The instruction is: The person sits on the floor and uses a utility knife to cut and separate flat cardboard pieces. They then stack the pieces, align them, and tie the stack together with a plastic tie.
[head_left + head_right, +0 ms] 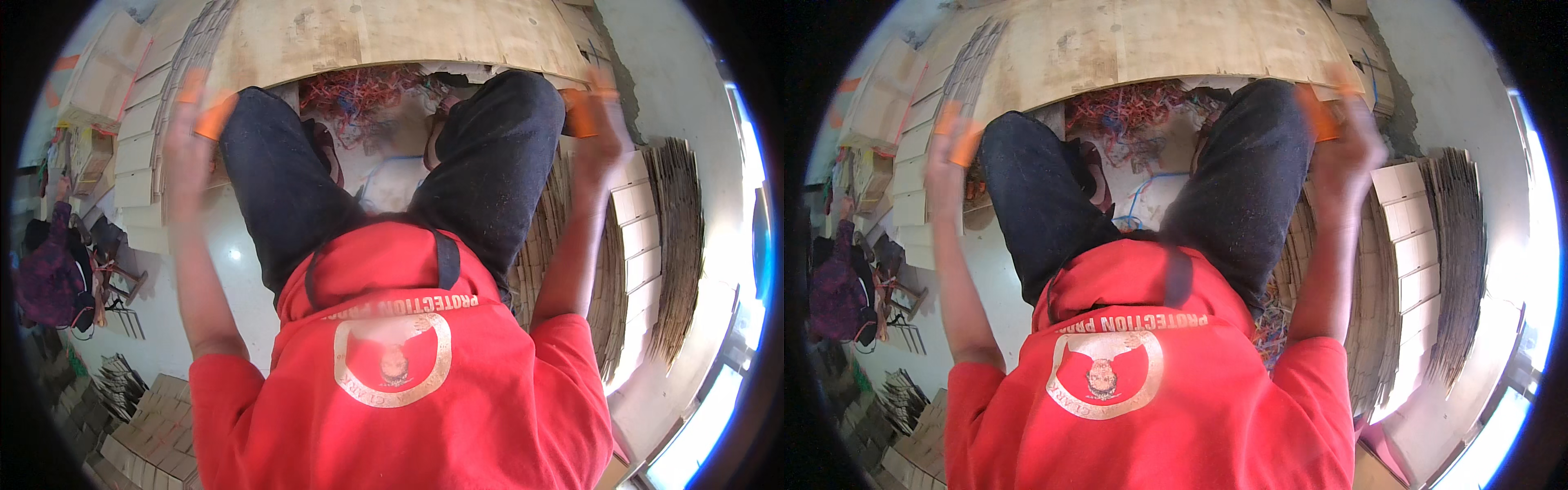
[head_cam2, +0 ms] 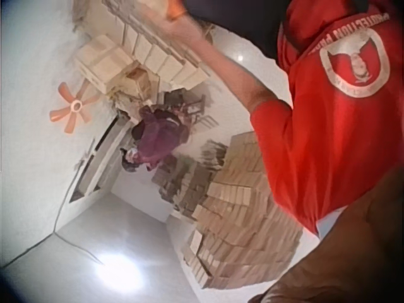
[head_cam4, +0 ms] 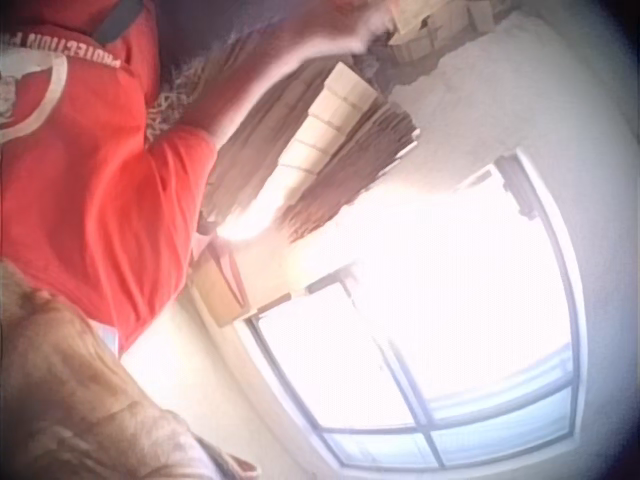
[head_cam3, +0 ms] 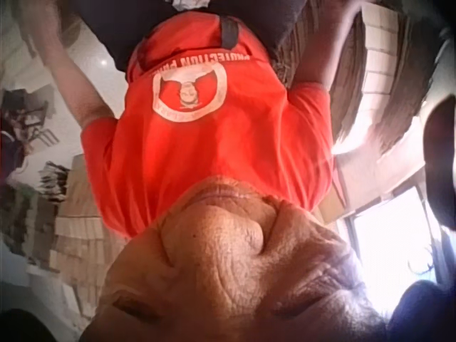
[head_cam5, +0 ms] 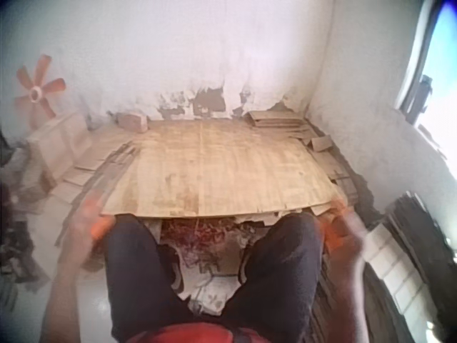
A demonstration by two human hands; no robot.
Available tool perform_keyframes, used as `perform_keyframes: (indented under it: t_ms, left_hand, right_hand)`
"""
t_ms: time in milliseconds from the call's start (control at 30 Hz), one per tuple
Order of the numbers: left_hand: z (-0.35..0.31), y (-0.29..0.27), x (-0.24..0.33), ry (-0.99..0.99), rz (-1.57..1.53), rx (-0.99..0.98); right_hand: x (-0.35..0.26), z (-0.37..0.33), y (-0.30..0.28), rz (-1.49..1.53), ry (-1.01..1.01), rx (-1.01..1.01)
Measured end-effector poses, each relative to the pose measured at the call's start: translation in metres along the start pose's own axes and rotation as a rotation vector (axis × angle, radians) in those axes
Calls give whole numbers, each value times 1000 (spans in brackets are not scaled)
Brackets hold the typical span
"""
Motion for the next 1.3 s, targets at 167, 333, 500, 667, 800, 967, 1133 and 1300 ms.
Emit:
perform_keyframes:
  t_ms: [167,333,500,667,800,967,1133,1300]
  left_hand:
    - [39,21,-63,319,769,208]
    - [-24,101,-4,666,730,-636]
    - [-49,118,0,159,-213,-617]
    - [-38,67,22,-61,-546,-541]
    - [-76,77,33,155,-343,-904]
    - [-50,41,17,-272,-454,-597]
    - [2,80,26,11,-1023,-101]
    - [17,143,-7,-82,-1413,-53]
  right_hand:
    - [62,17,26,-600,-354,183]
    - [2,-78,100,-641,-523,-685]
    - [13,-104,121,-248,-335,-1096]
    - [-8,-43,102,384,253,-709]
    - [-10,-30,137,1716,883,-1112]
    - [-27,-19,161,1866,904,-1238]
    - [-58,-3,197,1564,827,-1165]
    - [-27,-20,261,1474,1189,-1029]
Point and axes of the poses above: each hand's wrist, its own z-axis towards the middle knuckle, its own y-axis out of the palm, x = y × z, the point moved 1 cm from there along z, towards the middle knuckle, and after that the axes turned 13 degrees about y, right-handed, at the moved point
